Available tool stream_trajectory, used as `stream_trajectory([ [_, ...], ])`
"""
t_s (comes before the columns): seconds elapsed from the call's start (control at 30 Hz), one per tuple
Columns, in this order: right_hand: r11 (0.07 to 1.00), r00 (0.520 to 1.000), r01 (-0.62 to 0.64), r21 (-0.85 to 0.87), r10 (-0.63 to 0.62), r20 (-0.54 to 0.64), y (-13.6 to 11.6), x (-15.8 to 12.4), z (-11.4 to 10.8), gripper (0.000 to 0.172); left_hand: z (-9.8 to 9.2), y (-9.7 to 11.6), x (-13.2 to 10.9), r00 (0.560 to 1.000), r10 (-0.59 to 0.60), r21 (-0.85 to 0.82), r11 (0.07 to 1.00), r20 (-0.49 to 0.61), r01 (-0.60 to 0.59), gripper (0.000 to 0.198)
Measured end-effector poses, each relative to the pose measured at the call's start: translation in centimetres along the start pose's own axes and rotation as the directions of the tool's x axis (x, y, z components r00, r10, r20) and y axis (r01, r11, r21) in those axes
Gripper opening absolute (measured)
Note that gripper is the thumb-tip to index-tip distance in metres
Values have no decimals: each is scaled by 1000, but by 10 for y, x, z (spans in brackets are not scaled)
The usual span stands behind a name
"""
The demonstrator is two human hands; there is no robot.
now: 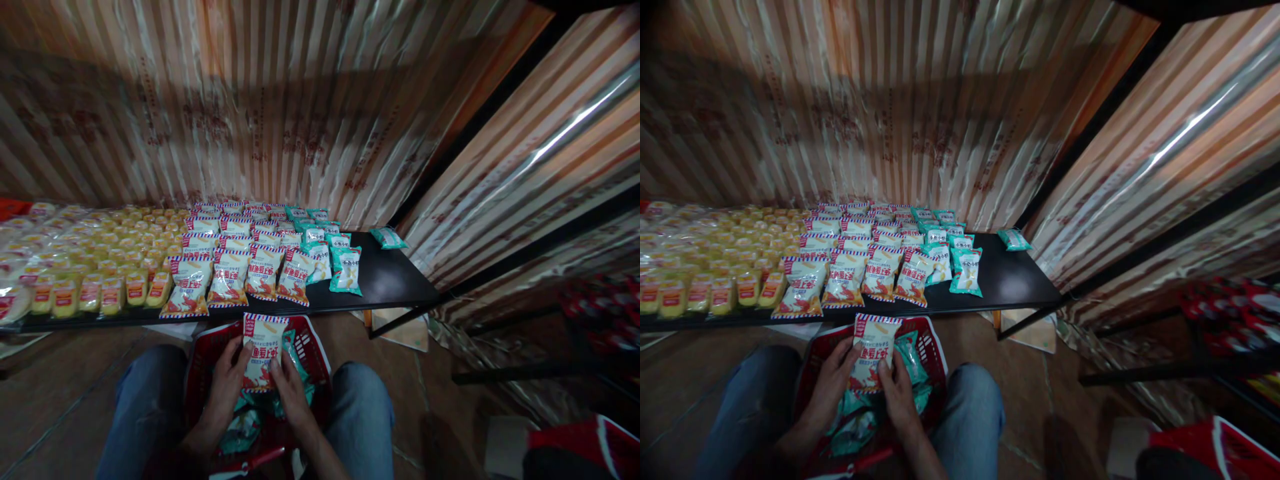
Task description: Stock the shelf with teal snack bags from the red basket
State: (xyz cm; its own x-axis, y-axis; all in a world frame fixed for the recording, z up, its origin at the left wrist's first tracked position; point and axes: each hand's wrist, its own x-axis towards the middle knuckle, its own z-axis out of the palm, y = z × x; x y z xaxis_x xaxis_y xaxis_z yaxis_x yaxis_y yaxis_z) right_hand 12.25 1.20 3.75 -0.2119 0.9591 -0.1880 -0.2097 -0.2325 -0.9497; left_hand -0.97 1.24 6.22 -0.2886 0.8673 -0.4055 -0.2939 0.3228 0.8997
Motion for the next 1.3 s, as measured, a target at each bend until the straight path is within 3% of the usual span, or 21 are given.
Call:
stream_trajectory([
  [0.27,1000,999,-11,-1,11,-44,-13,14,-2,45,12,9,2,999,37,-64,997,28,-35,59],
  [0.57,1000,996,4,-2,-4,-90,-17,25,0,47,9,11,3,999,34,-51,998,4,-34,61],
  [0.83,997,996,14,-78,-21,-82,-20,26,1,48,8,-3,14,991,122,-47,992,55,-119,54],
  [1.1,993,995,36,-116,-47,-86,-33,32,6,49,14,11,15,980,193,-19,981,45,-193,52],
  [1.3,994,995,31,-101,-40,-91,-36,31,7,46,13,9,15,987,156,-8,988,40,-156,60],
])
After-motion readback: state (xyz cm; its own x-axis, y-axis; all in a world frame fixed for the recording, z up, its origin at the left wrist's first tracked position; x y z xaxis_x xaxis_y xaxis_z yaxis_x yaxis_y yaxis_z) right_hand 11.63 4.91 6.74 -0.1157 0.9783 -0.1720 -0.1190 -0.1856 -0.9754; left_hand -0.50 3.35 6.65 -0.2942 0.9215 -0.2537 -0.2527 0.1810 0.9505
